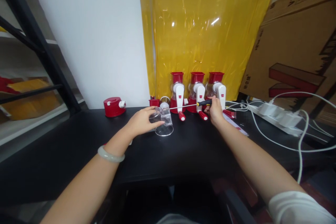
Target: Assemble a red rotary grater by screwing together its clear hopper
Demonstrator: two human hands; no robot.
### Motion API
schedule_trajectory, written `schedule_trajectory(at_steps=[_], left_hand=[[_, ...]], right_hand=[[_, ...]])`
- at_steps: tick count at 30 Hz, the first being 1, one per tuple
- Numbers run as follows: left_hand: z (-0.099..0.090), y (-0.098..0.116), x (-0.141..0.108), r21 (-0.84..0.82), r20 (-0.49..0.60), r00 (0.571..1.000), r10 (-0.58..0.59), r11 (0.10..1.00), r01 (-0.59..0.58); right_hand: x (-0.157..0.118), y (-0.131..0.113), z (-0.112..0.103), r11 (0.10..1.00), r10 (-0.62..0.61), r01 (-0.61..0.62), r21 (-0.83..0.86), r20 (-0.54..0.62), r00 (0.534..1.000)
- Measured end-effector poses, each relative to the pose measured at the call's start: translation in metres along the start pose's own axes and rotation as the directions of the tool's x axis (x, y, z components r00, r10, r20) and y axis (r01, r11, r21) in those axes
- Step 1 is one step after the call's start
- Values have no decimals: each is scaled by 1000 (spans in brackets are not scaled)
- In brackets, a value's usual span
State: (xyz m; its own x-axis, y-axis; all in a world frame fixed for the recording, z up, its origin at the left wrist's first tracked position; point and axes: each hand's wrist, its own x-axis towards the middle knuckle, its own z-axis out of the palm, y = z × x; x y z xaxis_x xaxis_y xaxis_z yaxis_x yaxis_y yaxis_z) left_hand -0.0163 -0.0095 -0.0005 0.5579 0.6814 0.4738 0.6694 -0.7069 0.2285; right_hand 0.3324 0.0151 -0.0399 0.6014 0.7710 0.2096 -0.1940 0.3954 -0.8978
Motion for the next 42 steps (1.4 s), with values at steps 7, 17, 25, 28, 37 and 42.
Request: schedule_trajectory(at_steps=[7, 17, 25, 28, 37, 42], left_hand=[[-1, 3, 0, 7, 12, 1000, -21, 1000, 21], [0, 1, 0, 8, 4, 1000, -12, 1000, 12], [-1, 3, 0, 17, 11, 1000, -13, 1000, 12], [-1, 4, 0, 6, 4, 1000, -10, 1000, 10], [-1, 3, -1, 1, -1, 1000, -6, 1000, 6], [0, 2, -2, 0, 0, 1000, -25, 1000, 25]], right_hand=[[3, -1, -2, 999, 20, -20, 43, -6, 1000], [3, 0, 0, 1000, -11, 10, 26, 25, 1000], [-1, -4, 0, 994, 87, -88, 63, 18, 996], [0, -6, -1, 993, 74, -76, 85, 27, 997], [-1, -9, 1, 994, 100, -101, 48, 20, 995], [-3, -7, 4, 997, 72, -71, 10, -9, 997]])
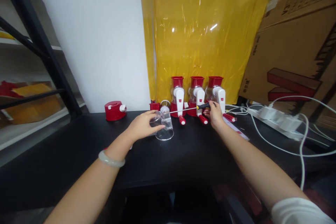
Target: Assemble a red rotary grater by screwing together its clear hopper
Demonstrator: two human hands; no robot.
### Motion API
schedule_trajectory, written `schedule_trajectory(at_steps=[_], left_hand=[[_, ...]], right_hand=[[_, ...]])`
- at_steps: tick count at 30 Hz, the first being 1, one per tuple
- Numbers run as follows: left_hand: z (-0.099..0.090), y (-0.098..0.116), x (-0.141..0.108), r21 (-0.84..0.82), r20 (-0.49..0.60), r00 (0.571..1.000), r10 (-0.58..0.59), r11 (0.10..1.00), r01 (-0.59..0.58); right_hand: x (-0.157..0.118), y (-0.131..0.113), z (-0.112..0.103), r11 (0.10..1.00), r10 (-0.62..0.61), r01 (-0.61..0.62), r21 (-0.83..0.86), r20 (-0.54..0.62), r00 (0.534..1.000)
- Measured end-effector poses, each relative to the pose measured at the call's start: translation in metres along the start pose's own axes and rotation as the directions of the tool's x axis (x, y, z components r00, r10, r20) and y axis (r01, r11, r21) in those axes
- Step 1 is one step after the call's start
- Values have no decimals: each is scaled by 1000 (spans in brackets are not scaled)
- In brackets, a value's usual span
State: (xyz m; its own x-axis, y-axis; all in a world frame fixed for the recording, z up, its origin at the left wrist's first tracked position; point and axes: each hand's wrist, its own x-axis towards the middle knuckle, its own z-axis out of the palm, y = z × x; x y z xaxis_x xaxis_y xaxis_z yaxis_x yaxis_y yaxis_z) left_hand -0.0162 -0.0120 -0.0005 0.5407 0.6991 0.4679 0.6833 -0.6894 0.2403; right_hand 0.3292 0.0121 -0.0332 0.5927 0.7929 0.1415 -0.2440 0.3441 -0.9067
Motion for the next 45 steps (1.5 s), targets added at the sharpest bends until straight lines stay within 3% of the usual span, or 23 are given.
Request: schedule_trajectory(at_steps=[5, 10, 12, 17, 23, 30, 40, 45], left_hand=[[0, -1, 0, -5, -5, 1000, 11, 1000, -11], [1, -2, 0, 2, -6, 1000, 10, 1000, -10], [1, -2, 0, 1, -7, 1000, 6, 1000, -6], [1, -2, 0, 11, -4, 1000, 15, 1000, -15], [1, -2, 0, -2, -13, 1000, 14, 1000, -14], [1, -1, 0, 7, -5, 1000, 10, 1000, -10], [0, 0, 0, 21, -8, 1000, 6, 1000, -5], [0, 0, -1, 16, -3, 1000, 8, 1000, -8]], right_hand=[[3, 2, -2, 993, -113, 116, -39, 56, 992], [5, 1, -2, 998, 61, -61, -4, 11, 998], [5, 0, -3, 996, 77, -78, 40, 27, 997], [6, 0, -4, 997, 24, -27, 77, 44, 999], [6, 6, -3, 990, -128, 125, 60, 53, 990], [8, 2, -5, 996, 6, -11, 87, 59, 998], [4, 3, -3, 997, -77, 78, -5, 44, 996], [4, 2, -5, 1000, -29, 29, 12, 37, 999]])
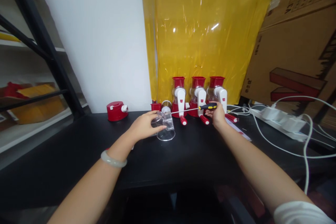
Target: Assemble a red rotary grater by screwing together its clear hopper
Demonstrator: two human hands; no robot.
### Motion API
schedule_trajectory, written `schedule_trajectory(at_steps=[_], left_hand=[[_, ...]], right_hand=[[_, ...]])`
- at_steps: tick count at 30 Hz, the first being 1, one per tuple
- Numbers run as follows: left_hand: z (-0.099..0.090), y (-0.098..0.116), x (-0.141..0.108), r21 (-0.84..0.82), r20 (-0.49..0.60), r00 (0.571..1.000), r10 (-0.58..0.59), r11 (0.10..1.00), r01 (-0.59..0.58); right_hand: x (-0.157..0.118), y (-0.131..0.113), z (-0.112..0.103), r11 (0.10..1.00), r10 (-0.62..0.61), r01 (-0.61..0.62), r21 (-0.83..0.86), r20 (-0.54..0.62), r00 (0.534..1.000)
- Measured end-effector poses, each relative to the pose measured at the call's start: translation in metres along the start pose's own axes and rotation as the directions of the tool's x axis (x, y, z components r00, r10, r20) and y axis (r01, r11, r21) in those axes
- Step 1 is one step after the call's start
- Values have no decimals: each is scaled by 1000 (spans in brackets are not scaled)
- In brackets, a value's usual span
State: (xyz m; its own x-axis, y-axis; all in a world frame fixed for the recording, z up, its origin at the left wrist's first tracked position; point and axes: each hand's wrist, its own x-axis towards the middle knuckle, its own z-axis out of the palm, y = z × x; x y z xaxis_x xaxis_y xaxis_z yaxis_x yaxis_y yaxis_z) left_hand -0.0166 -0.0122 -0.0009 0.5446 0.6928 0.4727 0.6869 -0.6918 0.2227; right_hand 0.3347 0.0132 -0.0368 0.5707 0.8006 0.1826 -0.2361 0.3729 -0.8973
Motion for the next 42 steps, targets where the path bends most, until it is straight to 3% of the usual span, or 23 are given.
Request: schedule_trajectory(at_steps=[6, 12, 19, 31, 37, 42], left_hand=[[1, -1, 0, -9, -8, 1000, 6, 1000, -6], [0, -1, 0, -3, -6, 1000, 5, 1000, -5], [1, -1, 0, -10, -4, 1000, -1, 1000, 1], [2, -3, 1, -23, -15, 1000, 6, 1000, -7], [1, -2, 1, -9, -2, 1000, 4, 1000, -4], [1, 0, 1, -17, -7, 1000, 2, 1000, -2]], right_hand=[[0, -2, 1, 1000, 7, -7, 28, -13, 1000], [1, -1, 1, 995, -96, 97, -16, 15, 995], [-1, -4, 2, 998, 44, -44, 49, -8, 999], [6, 1, -2, 994, -104, 103, 22, 34, 994], [4, 1, -2, 999, -4, 3, 41, 22, 1000], [2, -1, -1, 998, -4, 3, 70, 14, 1000]])
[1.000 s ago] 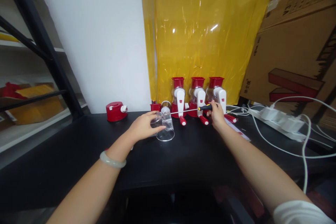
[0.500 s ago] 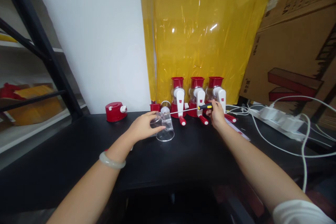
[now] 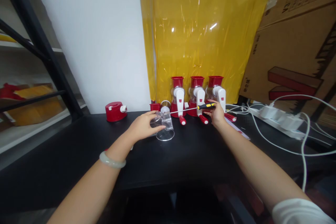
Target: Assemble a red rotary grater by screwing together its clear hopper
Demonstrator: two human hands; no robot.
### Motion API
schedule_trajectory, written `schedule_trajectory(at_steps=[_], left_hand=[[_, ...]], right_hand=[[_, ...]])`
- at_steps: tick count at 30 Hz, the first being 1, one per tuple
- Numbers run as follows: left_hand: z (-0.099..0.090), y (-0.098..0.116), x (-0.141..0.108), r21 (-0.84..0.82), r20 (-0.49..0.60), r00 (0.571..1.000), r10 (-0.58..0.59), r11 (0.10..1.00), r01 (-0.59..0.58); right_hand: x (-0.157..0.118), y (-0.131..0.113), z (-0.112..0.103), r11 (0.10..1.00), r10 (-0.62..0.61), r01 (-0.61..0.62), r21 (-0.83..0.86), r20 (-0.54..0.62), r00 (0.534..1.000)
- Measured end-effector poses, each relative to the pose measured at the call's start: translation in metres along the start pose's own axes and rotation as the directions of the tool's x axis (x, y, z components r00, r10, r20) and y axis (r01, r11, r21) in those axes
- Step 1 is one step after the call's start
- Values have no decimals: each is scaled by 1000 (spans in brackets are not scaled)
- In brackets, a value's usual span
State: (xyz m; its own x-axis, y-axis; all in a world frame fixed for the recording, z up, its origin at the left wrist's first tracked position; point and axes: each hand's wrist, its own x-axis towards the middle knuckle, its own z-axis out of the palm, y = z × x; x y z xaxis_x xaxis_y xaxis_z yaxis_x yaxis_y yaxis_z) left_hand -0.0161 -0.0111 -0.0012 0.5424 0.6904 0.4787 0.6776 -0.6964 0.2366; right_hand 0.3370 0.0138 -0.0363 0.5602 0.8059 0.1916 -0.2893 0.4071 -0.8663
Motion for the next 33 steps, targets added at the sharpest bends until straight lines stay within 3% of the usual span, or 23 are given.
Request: schedule_trajectory(at_steps=[10, 21, 33], left_hand=[[-2, 2, -1, 1, 7, 1000, 0, 1000, 0], [0, 0, -1, 0, 9, 1000, 1, 1000, -1], [0, -1, -1, 13, 9, 1000, 5, 1000, -5]], right_hand=[[2, 0, 1, 999, -27, 28, -41, 10, 1000], [-1, -5, 1, 998, 59, -59, -17, 19, 998], [0, -2, 2, 994, -6, 8, -104, 19, 1000]])
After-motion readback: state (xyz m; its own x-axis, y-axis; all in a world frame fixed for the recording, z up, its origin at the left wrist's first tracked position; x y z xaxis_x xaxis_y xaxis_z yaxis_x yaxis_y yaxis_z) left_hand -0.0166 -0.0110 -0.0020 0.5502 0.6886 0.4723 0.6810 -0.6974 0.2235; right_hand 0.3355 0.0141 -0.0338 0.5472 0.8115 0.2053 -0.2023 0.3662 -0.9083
